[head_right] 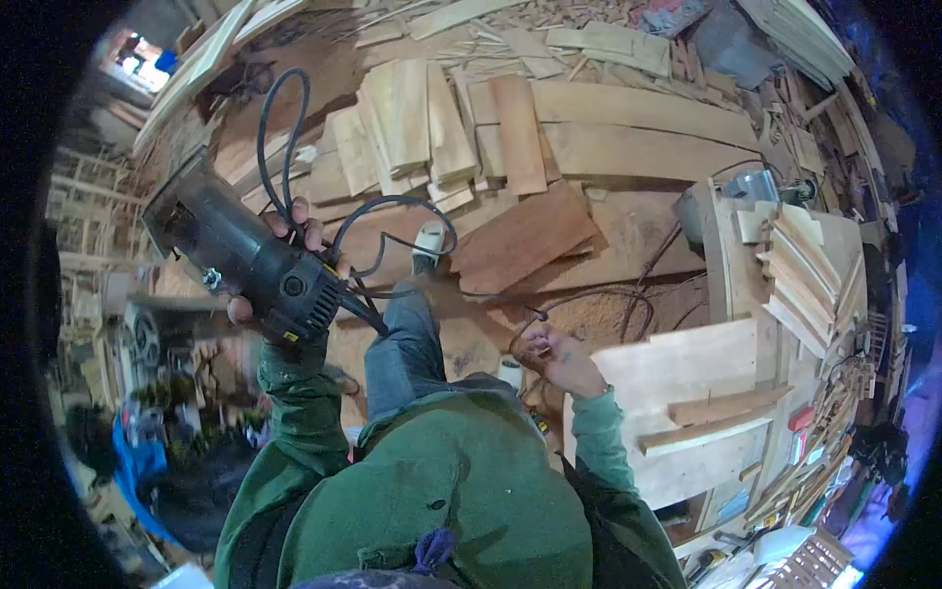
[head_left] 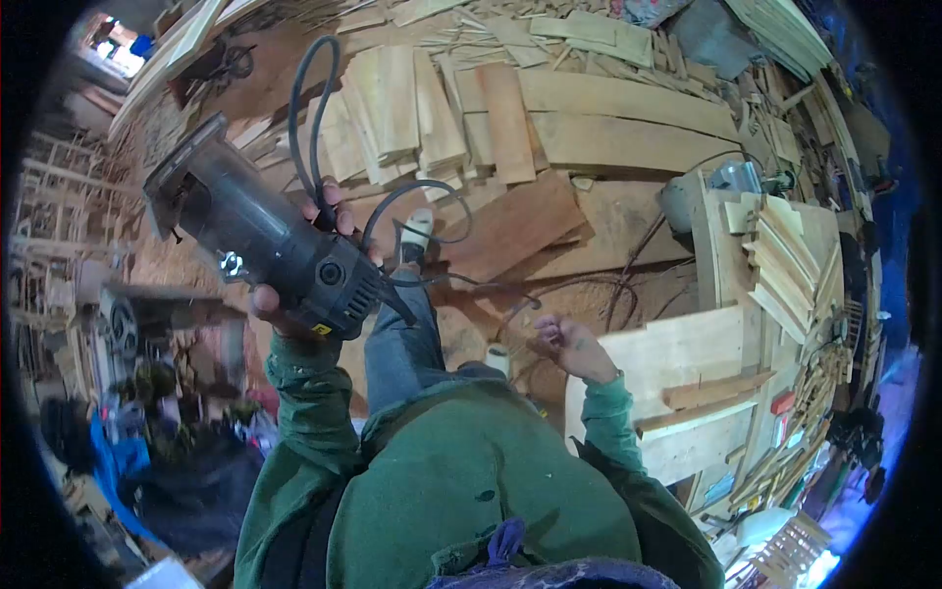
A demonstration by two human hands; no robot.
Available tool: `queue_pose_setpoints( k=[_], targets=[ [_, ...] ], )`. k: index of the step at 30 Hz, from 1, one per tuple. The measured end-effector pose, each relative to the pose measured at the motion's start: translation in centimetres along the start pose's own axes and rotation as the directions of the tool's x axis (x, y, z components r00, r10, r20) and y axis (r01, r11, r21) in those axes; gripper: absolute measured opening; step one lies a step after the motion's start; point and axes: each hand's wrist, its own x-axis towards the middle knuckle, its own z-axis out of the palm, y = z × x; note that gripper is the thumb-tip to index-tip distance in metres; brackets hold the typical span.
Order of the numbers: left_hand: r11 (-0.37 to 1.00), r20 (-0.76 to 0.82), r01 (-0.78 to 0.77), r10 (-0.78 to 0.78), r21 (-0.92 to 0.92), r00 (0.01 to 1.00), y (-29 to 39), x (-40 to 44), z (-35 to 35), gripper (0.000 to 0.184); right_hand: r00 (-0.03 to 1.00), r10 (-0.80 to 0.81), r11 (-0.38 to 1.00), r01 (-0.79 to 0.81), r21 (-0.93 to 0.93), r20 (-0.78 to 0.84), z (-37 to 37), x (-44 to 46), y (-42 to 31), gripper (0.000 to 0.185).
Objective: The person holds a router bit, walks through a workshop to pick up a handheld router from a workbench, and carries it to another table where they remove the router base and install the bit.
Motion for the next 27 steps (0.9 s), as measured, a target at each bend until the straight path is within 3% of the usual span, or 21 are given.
queue_pose_setpoints(
  k=[1,2,5,6,9,10,13,20,25,27],
  targets=[
    [1.000,0.035,-0.007,0.007,0.005,0.999,0.2,2.4,-1.8,0.090,1.000,0.005,0.999,-0.006,-0.037,-0.025,-0.1,2.2,-1.9,0.034],
    [1.000,0.073,-0.016,0.016,0.009,0.997,0.6,5.0,-3.8,0.090,0.996,-0.052,0.973,0.034,-0.227,-0.071,-0.4,4.7,-3.0,0.036],
    [1.000,0.104,-0.021,0.023,-0.022,0.994,2.0,13.3,-8.9,0.090,0.982,-0.181,0.932,0.156,-0.327,-0.048,-1.4,12.7,-6.2,0.037],
    [0.999,0.108,-0.012,0.017,-0.046,0.994,2.7,15.9,-10.4,0.090,0.986,-0.107,0.905,0.043,-0.423,-0.130,-1.4,14.2,-9.1,0.042],
    [0.994,0.084,0.026,-0.017,-0.105,0.996,5.5,24.4,-13.9,0.085,0.974,-0.178,0.944,0.129,-0.305,-0.140,-2.0,17.6,-16.8,0.052],
    [0.991,0.053,0.060,-0.054,-0.118,0.997,6.7,26.8,-14.2,0.085,0.993,-0.045,0.939,0.004,-0.345,-0.111,-2.7,18.4,-17.9,0.055],
    [0.985,0.027,0.128,-0.126,-0.112,0.992,8.6,33.9,-14.9,0.083,0.959,0.193,0.948,-0.237,-0.211,-0.208,-3.4,18.4,-23.0,0.057],
    [0.956,0.091,0.292,-0.288,-0.032,0.953,6.1,46.9,-12.7,0.082,0.924,0.156,0.960,-0.225,-0.166,-0.350,-9.4,18.0,-30.1,0.055],
    [0.927,0.198,0.368,-0.348,-0.074,0.916,-0.6,54.7,-10.9,0.085,0.921,0.120,0.967,-0.194,-0.168,-0.370,-16.1,20.6,-31.3,0.049],
    [0.915,0.192,0.396,-0.376,-0.075,0.906,-3.4,57.3,-9.6,0.086,0.927,0.156,0.984,-0.175,-0.026,-0.342,-19.5,22.0,-30.9,0.047]
  ],
)
